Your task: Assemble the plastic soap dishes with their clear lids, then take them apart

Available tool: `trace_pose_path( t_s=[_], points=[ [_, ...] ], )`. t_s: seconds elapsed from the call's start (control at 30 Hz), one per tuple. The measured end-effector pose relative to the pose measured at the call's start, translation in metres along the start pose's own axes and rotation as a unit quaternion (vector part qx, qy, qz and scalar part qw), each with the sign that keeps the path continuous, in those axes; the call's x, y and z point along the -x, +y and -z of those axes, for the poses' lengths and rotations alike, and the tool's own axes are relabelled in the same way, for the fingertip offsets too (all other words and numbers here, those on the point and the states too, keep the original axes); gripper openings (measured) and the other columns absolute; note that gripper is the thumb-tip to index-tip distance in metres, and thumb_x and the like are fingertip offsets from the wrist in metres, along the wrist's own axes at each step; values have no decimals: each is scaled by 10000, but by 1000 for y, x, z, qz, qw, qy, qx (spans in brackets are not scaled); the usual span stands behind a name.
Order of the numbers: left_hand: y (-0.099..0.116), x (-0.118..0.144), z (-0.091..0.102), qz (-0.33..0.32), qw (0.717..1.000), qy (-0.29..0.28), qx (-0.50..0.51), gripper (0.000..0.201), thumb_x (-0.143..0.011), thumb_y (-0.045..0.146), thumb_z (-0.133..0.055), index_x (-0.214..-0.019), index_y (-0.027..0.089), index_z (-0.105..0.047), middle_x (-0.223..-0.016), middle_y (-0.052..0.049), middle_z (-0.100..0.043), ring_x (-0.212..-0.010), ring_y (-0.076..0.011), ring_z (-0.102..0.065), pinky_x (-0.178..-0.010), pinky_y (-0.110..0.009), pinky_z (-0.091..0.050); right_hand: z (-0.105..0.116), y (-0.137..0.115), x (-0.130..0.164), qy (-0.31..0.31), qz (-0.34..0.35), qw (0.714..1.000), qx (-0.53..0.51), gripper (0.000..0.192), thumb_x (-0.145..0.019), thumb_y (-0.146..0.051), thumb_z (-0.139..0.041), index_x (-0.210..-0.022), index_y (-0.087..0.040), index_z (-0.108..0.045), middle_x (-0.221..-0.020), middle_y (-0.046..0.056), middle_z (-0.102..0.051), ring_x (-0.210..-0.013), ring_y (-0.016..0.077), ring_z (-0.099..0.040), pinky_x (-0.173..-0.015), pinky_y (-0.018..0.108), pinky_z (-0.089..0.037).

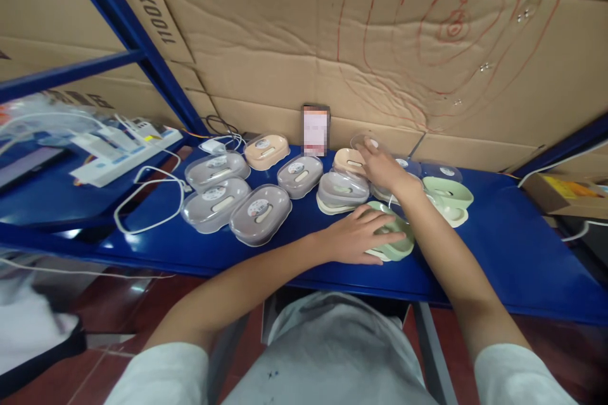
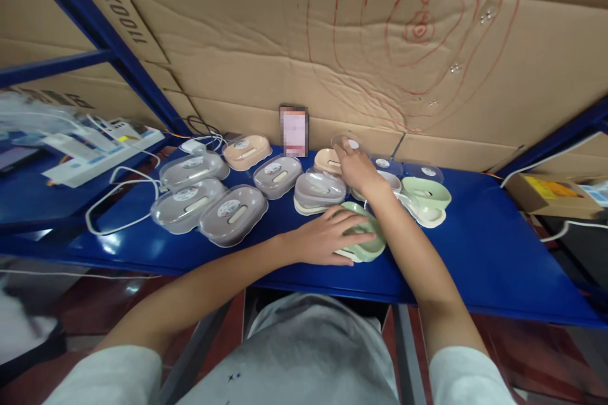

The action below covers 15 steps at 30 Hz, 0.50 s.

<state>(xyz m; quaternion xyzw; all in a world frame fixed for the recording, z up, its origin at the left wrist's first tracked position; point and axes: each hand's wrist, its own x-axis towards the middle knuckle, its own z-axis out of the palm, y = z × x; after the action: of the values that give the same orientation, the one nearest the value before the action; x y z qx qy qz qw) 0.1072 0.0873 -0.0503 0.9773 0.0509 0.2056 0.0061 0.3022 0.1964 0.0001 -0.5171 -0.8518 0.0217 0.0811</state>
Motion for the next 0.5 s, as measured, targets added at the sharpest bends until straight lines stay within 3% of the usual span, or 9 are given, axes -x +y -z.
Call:
trace_pose_path(
  t_s=[0.13, 0.23, 0.5],
  points=[
    [1, 1, -1, -1, 1000, 1, 1, 633, -1022, 498, -673, -1576, 217, -549, -1548, -184, -563, -1364, -359, -550, -1200, -520, -357, -8, -1, -5, -28, -12, 999, -8, 573, -990, -157, -520, -1560, -168, -576, -1584, 149, -600, -1459, 341, -586, -1196, 484, -477],
    [1, 1, -1, 2, 1000, -1, 0, 624, -1023, 499, -673, -1568, 219, -554, -1544, -178, -563, -1374, -356, -540, -1202, -510, -346, -13, 1, -8, -39, -14, 999, -12, 484, -1016, -174, -490, -1470, -141, -656, -1534, 159, -643, -1454, 340, -589, -1194, 497, -460],
    [-2, 1, -1, -10, 1000, -11, -25, 537, -1027, 490, -695, -1471, 202, -608, -1439, -153, -642, -1330, -324, -577, -1175, -498, -341, 2, 6, -6, 25, -21, 999, -21, 429, -1092, -265, -377, -1356, -159, -697, -1337, 178, -753, -1264, 327, -687, -1081, 445, -484]
  ],
)
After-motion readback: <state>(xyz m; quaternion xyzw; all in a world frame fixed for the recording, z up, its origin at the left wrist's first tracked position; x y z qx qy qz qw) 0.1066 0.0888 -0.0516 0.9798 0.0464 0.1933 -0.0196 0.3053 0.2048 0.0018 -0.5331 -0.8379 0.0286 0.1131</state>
